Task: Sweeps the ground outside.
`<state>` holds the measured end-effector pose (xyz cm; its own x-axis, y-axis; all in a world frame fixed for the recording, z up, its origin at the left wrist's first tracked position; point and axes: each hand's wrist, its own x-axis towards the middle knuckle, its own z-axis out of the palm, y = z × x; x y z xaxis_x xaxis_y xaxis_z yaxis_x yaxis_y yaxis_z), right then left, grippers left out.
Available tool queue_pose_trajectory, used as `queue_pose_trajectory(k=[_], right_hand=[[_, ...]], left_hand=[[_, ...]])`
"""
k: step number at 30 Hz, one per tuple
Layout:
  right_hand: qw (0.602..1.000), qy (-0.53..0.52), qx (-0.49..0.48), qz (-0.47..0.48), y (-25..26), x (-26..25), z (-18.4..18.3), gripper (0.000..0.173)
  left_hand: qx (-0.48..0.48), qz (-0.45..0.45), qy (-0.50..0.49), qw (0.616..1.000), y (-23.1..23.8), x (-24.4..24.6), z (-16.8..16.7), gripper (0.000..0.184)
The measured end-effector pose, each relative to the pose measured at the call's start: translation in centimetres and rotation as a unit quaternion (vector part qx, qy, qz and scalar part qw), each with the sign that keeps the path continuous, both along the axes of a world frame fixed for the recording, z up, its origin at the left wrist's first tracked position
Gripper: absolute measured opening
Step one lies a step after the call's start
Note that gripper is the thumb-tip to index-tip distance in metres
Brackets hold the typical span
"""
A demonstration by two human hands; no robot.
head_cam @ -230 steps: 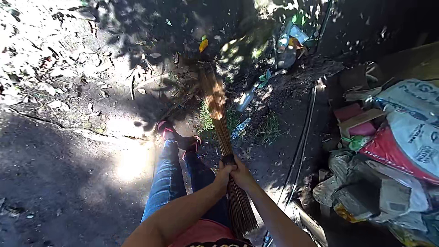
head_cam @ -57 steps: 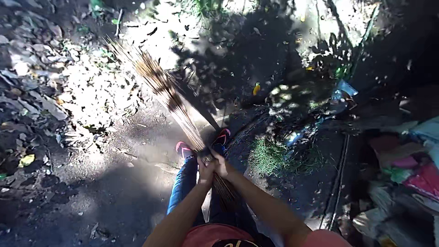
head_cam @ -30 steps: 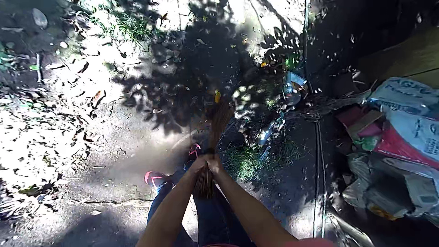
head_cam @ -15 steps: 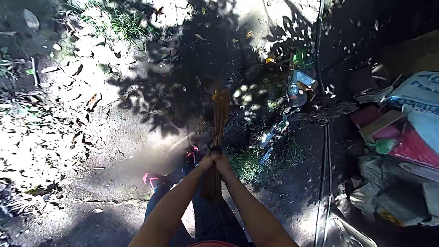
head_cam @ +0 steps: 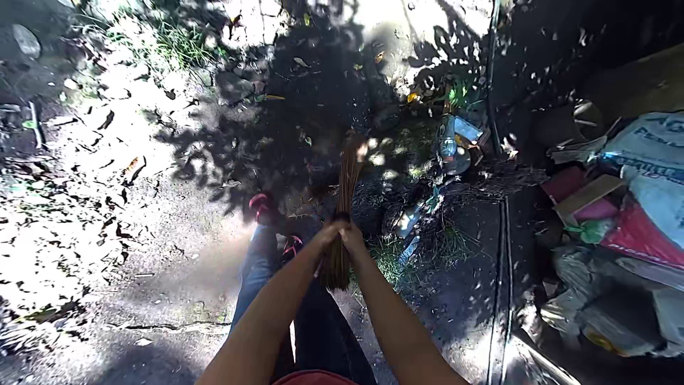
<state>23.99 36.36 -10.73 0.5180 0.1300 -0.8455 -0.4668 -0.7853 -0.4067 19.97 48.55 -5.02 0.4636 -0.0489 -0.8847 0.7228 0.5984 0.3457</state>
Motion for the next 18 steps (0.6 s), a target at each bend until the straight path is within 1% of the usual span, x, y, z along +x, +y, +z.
queue_pose_trajectory(k=[1, 2, 3, 4, 5, 6, 7, 8, 10, 11, 12, 13, 14, 15, 16, 17, 18], right_hand=[[1.0, 0.022, 0.006, 0.02, 1.4, 1.5, -1.7, 0.044], [0.996, 0.059, 0.017, 0.064, 2.2, 3.2, -2.9, 0.042], [0.987, 0.097, 0.034, 0.124, 2.4, 4.8, -3.2, 0.044], [0.974, 0.122, 0.058, 0.182, 2.0, 6.1, -2.9, 0.049], [0.963, 0.13, 0.082, 0.221, 1.3, 7.0, -2.1, 0.054], [0.959, 0.123, 0.098, 0.235, 0.2, 7.4, -0.8, 0.058], [0.963, 0.116, 0.105, 0.22, -0.9, 7.3, 0.8, 0.06], [0.972, 0.102, 0.102, 0.186, -2.0, 7.3, 2.3, 0.062], [0.993, 0.064, 0.069, 0.07, -2.4, 7.4, 4.1, 0.064], [0.998, 0.042, 0.039, 0.019, -1.5, 8.0, 3.8, 0.065], [1.0, 0.017, 0.001, -0.009, 0.1, 9.2, 2.9, 0.062], [0.999, 0.004, -0.035, -0.013, 2.4, 10.7, 1.6, 0.057], [0.998, 0.006, -0.063, -0.001, 5.1, 12.2, 0.1, 0.049], [0.996, 0.024, -0.074, 0.033, 8.0, 13.8, -1.4, 0.043], [0.993, 0.057, -0.063, 0.08, 10.5, 15.3, -2.4, 0.042], [0.988, 0.09, -0.036, 0.124, 12.6, 16.3, -3.1, 0.045], [0.982, 0.112, -0.002, 0.152, 14.3, 17.0, -3.6, 0.049]], left_hand=[[0.007, 0.026, 0.027, 0.999, 1.2, 1.2, -0.6, 0.045], [0.005, 0.077, 0.059, 0.995, 1.5, 2.1, -0.9, 0.055], [0.007, 0.142, 0.093, 0.985, 0.9, 2.7, -0.9, 0.064], [0.02, 0.201, 0.122, 0.972, -0.2, 3.2, -0.5, 0.071], [0.029, 0.227, 0.13, 0.965, -1.1, 3.6, 0.3, 0.078], [0.033, 0.223, 0.125, 0.966, -1.8, 3.6, 1.3, 0.081], [0.026, 0.205, 0.111, 0.972, -2.3, 3.7, 2.4, 0.082], [0.019, 0.184, 0.101, 0.978, -2.5, 4.1, 3.5, 0.083], [-0.023, 0.127, 0.06, 0.99, -1.0, 5.8, 4.3, 0.078], [-0.048, 0.094, 0.036, 0.994, 0.5, 7.0, 3.9, 0.074], [-0.067, 0.059, 0.022, 0.996, 2.5, 8.5, 3.2, 0.072], [-0.078, 0.033, 0.017, 0.996, 4.9, 10.0, 2.3, 0.07], [-0.077, 0.029, 0.022, 0.996, 7.3, 11.3, 1.3, 0.067], [-0.064, 0.052, 0.038, 0.996, 9.4, 12.3, 0.4, 0.063], [-0.035, 0.094, 0.063, 0.993, 11.0, 13.2, -0.2, 0.061], [-0.004, 0.137, 0.082, 0.987, 12.1, 13.6, -0.5, 0.062], [0.018, 0.171, 0.096, 0.98, 13.1, 13.9, -0.6, 0.068]])
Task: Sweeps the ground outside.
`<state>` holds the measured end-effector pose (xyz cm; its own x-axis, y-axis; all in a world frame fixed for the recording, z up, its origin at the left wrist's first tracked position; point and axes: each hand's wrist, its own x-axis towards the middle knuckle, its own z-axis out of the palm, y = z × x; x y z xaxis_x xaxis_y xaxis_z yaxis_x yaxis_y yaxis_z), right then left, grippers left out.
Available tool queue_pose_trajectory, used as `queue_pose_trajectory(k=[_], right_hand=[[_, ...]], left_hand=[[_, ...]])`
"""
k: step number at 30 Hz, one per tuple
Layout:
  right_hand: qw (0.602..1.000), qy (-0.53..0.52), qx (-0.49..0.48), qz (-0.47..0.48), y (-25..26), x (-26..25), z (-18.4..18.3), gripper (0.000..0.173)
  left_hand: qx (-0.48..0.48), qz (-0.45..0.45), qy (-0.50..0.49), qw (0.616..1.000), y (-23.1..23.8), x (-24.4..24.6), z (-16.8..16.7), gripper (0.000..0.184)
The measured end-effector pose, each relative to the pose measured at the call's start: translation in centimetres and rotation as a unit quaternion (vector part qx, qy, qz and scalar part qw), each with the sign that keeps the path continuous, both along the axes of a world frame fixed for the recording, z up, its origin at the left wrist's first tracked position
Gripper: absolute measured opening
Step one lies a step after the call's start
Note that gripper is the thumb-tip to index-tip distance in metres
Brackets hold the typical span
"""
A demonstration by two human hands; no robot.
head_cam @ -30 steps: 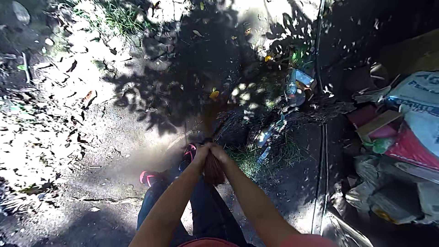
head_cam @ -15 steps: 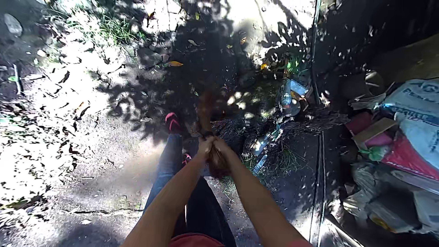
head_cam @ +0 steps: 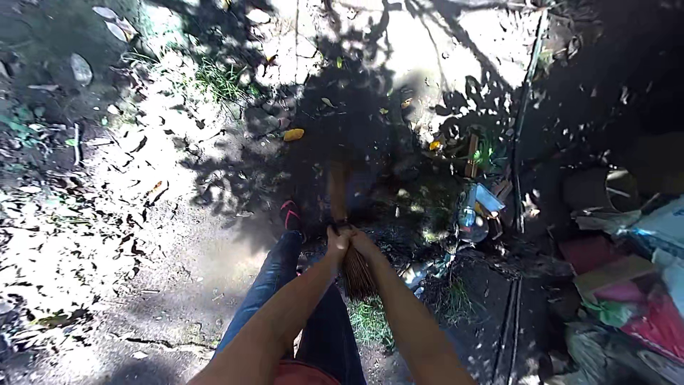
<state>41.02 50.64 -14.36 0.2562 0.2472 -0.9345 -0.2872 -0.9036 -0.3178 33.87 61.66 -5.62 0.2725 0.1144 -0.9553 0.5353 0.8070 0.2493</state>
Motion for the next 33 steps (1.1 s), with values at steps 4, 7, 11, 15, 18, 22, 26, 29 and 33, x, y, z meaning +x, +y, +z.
queue_pose_trajectory(k=[4, 7, 11, 15, 18, 22, 26, 29, 33], right_hand=[[0.992, 0.027, 0.12, 0.008, 2.8, -0.4, 2.9, 0.056], [0.988, 0.038, 0.118, -0.087, 3.8, -3.5, 5.6, 0.067], [0.994, -0.016, 0.03, -0.101, 8.9, -8.5, 5.3, 0.074], [0.996, 0.02, 0.085, 0.019, 17.7, -7.4, 1.2, 0.055], [0.985, 0.054, 0.141, 0.086, 23.4, -3.7, -1.0, 0.052], [0.975, 0.049, 0.196, 0.096, 21.4, 0.9, -1.2, 0.068], [0.98, 0.003, 0.197, 0.029, 14.3, 1.4, 3.6, 0.076], [0.991, -0.053, 0.11, -0.061, 12.3, 0.6, 6.2, 0.075], [0.994, -0.04, 0.035, -0.093, 17.9, 2.8, 3.2, 0.049]], left_hand=[[0.048, 0.041, 0.016, 0.998, 2.1, -0.7, 1.9, 0.091], [0.003, 0.032, -0.011, 0.999, 4.0, -2.8, 3.4, 0.093], [-0.039, -0.05, -0.042, 0.997, 9.5, -6.6, 3.2, 0.068], [0.102, 0.048, 0.022, 0.993, 15.1, -6.2, 1.4, 0.047], [0.111, 0.153, 0.044, 0.981, 18.5, -3.9, -0.6, 0.069], [0.142, 0.133, 0.006, 0.981, 16.6, -0.3, -0.9, 0.091], [0.081, 0.075, -0.068, 0.992, 13.0, 0.4, 1.7, 0.1], [-0.019, 0.053, -0.103, 0.993, 12.4, 1.4, 2.8, 0.097], [0.023, 0.028, -0.052, 0.998, 16.7, 4.0, 1.3, 0.065]])
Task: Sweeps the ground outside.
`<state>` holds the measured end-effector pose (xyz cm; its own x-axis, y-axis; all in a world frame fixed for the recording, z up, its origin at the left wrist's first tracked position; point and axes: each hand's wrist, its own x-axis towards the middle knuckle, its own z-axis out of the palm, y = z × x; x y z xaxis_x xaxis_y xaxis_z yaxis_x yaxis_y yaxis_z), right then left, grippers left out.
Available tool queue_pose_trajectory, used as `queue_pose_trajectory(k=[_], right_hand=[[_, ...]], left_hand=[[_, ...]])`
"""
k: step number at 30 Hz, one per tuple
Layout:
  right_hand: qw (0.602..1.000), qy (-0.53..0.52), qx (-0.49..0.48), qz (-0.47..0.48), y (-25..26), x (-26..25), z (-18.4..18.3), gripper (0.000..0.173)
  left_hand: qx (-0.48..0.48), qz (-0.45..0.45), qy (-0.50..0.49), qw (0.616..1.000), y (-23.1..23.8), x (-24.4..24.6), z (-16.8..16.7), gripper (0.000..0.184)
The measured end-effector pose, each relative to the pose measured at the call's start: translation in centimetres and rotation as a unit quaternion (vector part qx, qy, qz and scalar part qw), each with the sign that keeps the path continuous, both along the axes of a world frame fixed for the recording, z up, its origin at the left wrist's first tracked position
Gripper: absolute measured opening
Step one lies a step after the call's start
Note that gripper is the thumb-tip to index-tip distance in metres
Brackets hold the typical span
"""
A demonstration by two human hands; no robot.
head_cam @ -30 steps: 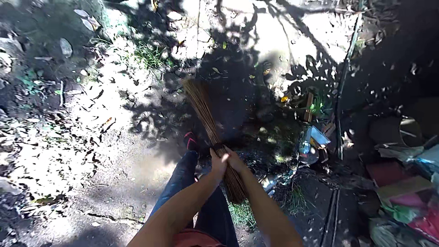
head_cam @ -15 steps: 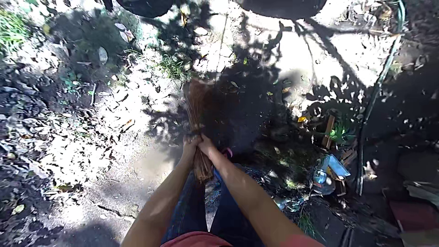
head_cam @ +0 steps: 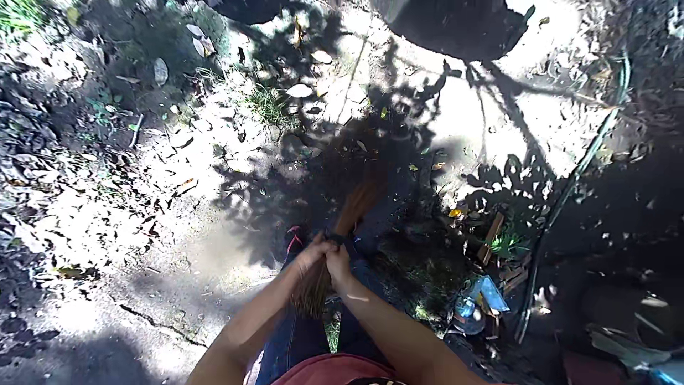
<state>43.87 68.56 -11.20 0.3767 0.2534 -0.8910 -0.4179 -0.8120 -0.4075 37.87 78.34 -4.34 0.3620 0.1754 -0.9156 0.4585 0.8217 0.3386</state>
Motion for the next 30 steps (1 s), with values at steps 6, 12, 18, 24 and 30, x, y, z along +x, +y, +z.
queue_pose_trajectory(k=[6, 12, 18, 24, 30], right_hand=[[0.951, 0.079, 0.109, 0.279, 10.8, 7.5, -5.5, 0.059], [0.882, 0.195, 0.093, 0.419, 3.3, 11.7, -1.3, 0.077], [0.871, 0.201, -0.027, 0.447, -3.3, 16.6, 0.6, 0.032], [0.946, -0.018, -0.006, 0.323, 5.4, 21.7, 0.7, 0.039], [0.939, -0.014, 0.042, 0.341, 7.9, 25.5, 1.3, 0.077]], left_hand=[[0.211, 0.147, -0.027, 0.966, 2.4, 2.5, -11.6, 0.015], [0.117, 0.336, 0.057, 0.933, -8.9, 6.6, -7.6, 0.094], [-0.061, 0.32, 0.124, 0.937, -14.3, 11.0, -6.0, 0.073], [-0.037, 0.22, -0.045, 0.974, -2.4, 17.4, -8.2, 0.084], [0.06, 0.081, -0.088, 0.991, 0.8, 12.3, -6.6, 0.084]])
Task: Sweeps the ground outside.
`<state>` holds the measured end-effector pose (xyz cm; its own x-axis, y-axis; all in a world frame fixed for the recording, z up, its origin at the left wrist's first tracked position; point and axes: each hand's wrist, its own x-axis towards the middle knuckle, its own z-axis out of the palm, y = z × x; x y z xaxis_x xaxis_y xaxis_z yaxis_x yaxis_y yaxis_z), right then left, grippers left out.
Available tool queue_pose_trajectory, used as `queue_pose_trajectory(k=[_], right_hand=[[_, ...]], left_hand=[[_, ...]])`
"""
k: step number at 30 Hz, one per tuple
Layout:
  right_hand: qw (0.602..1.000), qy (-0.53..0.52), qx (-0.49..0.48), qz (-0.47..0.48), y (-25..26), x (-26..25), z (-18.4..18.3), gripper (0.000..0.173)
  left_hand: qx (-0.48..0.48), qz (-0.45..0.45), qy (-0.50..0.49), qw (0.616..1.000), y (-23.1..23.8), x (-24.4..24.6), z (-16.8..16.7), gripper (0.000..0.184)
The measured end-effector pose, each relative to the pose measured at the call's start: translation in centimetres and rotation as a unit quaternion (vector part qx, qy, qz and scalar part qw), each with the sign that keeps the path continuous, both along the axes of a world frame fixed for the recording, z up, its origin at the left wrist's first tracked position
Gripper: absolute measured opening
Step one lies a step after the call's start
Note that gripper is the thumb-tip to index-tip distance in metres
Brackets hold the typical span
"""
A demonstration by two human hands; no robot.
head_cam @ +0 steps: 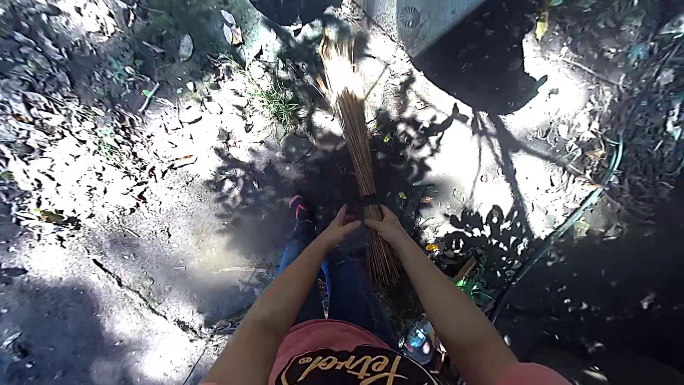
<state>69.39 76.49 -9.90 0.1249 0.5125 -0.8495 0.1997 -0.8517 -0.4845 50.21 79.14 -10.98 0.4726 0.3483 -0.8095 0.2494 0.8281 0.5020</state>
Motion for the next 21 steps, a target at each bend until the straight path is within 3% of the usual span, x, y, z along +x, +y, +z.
queue_pose_trajectory(k=[2, 4, 9, 13, 18, 21], right_hand=[[0.998, -0.037, -0.053, 0.024, -0.6, 1.9, 1.8, 0.093], [0.995, -0.069, -0.077, 0.012, -1.9, 3.3, 3.7, 0.096], [0.99, -0.047, -0.124, -0.057, -4.6, 4.2, 8.3, 0.065], [0.974, -0.068, -0.174, -0.129, -6.0, 1.7, 7.6, 0.049], [0.952, -0.066, -0.161, -0.251, -5.4, -0.2, 7.2, 0.029], [0.954, -0.055, -0.146, -0.255, -3.7, 0.1, 7.1, 0.027]], left_hand=[[0.004, 0.019, 0.054, 0.998, -0.7, -4.7, 0.0, 0.075], [-0.009, 0.015, 0.133, 0.991, -1.0, -10.9, -0.5, 0.067], [-0.032, 0.024, 0.347, 0.937, -3.3, -27.4, 0.7, 0.063], [-0.034, 0.042, 0.422, 0.905, -4.5, -36.4, 3.4, 0.063], [-0.025, 0.098, 0.435, 0.895, -4.7, -38.6, 5.7, 0.061], [-0.016, 0.049, 0.403, 0.914, -4.4, -37.5, 6.6, 0.06]])
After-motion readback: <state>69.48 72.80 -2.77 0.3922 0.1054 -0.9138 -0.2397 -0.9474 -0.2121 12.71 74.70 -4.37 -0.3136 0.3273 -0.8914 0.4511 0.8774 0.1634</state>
